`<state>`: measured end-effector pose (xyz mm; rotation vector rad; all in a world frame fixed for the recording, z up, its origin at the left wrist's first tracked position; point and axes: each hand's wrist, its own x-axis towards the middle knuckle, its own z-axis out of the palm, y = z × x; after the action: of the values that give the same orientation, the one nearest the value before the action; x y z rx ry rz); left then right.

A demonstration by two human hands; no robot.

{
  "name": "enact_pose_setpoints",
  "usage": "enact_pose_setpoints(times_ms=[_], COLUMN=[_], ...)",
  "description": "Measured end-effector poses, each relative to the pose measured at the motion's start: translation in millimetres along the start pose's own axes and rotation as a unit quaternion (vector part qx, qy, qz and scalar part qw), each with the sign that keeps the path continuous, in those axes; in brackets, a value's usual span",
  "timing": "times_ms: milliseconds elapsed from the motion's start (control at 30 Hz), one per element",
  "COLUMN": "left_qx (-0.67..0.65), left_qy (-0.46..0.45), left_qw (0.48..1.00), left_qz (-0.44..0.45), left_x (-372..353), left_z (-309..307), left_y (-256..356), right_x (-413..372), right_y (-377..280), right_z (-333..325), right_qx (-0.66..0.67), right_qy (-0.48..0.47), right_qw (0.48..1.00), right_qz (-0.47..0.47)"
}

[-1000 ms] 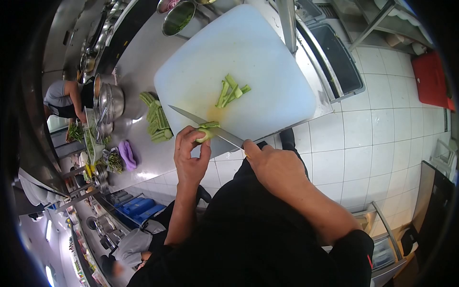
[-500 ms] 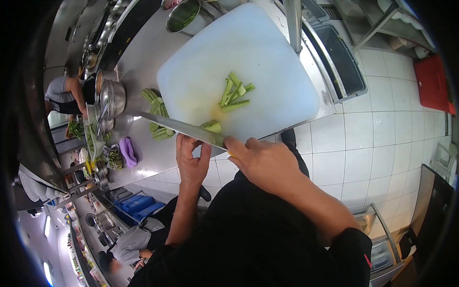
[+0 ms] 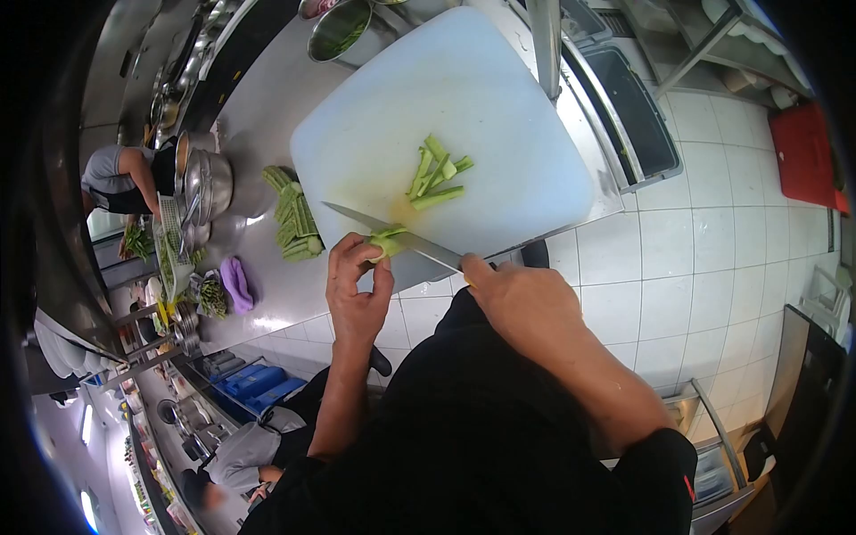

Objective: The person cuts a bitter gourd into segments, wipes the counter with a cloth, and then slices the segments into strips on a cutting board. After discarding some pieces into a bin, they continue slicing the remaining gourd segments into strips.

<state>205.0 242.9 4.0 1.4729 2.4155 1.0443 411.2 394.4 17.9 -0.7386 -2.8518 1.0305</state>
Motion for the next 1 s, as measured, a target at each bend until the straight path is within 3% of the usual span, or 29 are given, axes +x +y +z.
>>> enact_pose_setpoints(times_ms=[167, 267, 400, 567, 700, 1000], left_qx=[-0.032, -0.03, -0.039, -0.047, -0.012, -0.047], left_qy=[0.006, 0.011, -0.005, -0.003, 0.009, 0.034], left_qw=[0.999, 0.999, 0.999, 0.998, 1.0, 0.998], left_qz=[0.019, 0.012, -0.018, -0.039, -0.005, -0.037], left_x=[-0.7, -1.1, -4.9, -4.8, -3.3, -4.4], left_z=[-2.7, -2.5, 0.4, 1.0, 1.5, 4.8], left_y=[-17.0, -9.9, -6.0, -6.6, -7.7, -7.3], right_x=[-1.1, 1.8, 12.7, 21.5, 17.6, -3.2], right_y=[12.4, 5.4, -18.3, -25.4, -21.4, -0.3], right_z=[-13.0, 1.6, 3.6, 13.4, 19.8, 1.7], right_qx=[0.068, 0.081, 0.047, 0.013, 0.033, 0.012], right_qy=[-0.061, 0.081, 0.091, 0.081, 0.091, -0.075], right_qw=[0.993, 0.993, 0.992, 0.994, 0.993, 0.996], right_qz=[0.07, -0.002, -0.071, -0.074, -0.062, 0.042])
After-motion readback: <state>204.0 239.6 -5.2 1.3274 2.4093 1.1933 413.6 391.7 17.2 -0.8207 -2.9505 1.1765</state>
